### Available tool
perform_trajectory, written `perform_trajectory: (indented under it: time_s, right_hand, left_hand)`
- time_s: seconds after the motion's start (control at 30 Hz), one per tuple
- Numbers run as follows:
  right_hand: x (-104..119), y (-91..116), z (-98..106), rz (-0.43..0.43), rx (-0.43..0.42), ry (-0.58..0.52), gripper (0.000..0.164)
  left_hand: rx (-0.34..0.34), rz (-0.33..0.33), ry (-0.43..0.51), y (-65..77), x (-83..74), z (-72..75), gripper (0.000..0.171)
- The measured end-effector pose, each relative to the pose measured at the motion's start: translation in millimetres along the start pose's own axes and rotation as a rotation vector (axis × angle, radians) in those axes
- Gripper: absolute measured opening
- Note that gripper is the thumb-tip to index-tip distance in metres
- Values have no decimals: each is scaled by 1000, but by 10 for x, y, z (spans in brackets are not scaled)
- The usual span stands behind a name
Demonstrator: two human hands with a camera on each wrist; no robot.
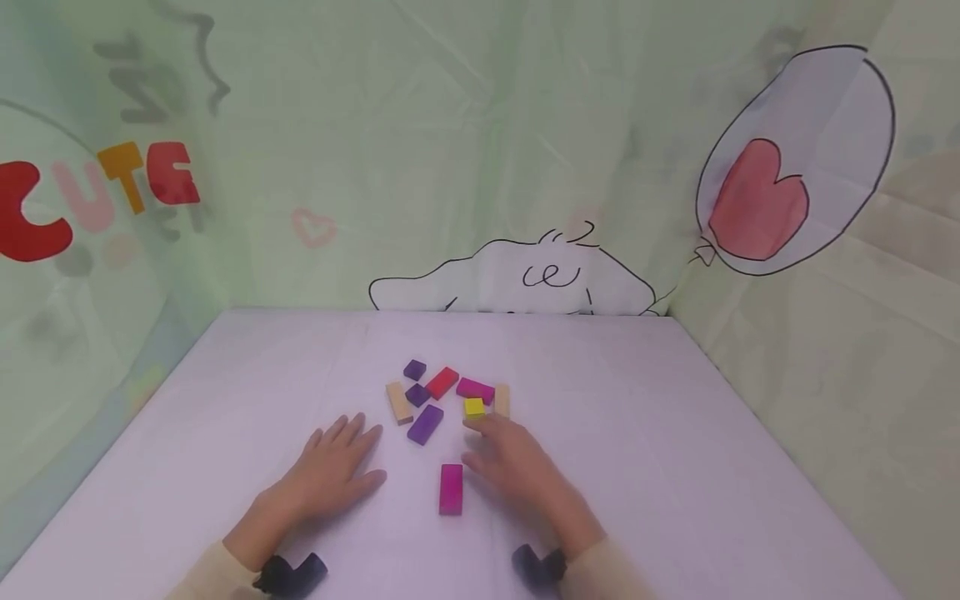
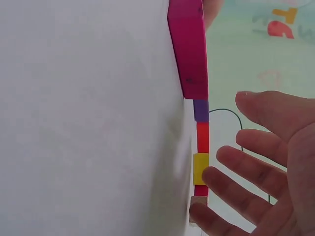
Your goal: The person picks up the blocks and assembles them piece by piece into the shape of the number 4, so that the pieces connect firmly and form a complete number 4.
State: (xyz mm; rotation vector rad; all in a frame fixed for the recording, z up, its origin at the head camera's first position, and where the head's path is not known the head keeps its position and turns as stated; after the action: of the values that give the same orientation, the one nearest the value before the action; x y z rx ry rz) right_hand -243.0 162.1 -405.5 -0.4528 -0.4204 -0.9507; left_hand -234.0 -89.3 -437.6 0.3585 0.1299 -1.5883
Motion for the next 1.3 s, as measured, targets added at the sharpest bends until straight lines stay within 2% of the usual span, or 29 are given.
perform_trajectory:
  time_s: [0.3,0.5,0.77,1.0,1.13,1.3]
  right_hand:
    - [-52,-149,-2,-17,-36,61,51]
    - [-34,-284,-4,39,-48,120,47]
    - [48,-540,-127,86,39,148,50]
    - [137,-731,-238,95,120,220,64]
    - [113,-796,-326,81,145,244,69]
    - [95,-800,-370,59,179,216,66]
  left_hand:
    - [-12,-3,-13,-47,20,-26,72]
    - [-13,2,-11,-42,23,-20,71]
    - [1,8,-7,-24,13,15,71]
    - [9,-13,-4,20,-31,47,68]
    - [17,-14,-19,28,-41,33,68]
    - [10,-15,-34,26,-58,11,67]
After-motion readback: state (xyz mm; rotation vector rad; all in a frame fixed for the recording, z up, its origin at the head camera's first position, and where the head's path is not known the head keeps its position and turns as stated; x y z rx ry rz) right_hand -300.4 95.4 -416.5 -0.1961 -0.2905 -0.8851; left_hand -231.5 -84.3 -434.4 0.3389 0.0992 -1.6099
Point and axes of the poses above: each hand's wrist, its own y-axis away from the middle knuckle, its own z-axis out of the back of the hand, x = y × z, the point moved 5 cm from there along -y, towards the middle knuckle, and after that the axes turned 15 degrees about z, right-handed, at the moved point
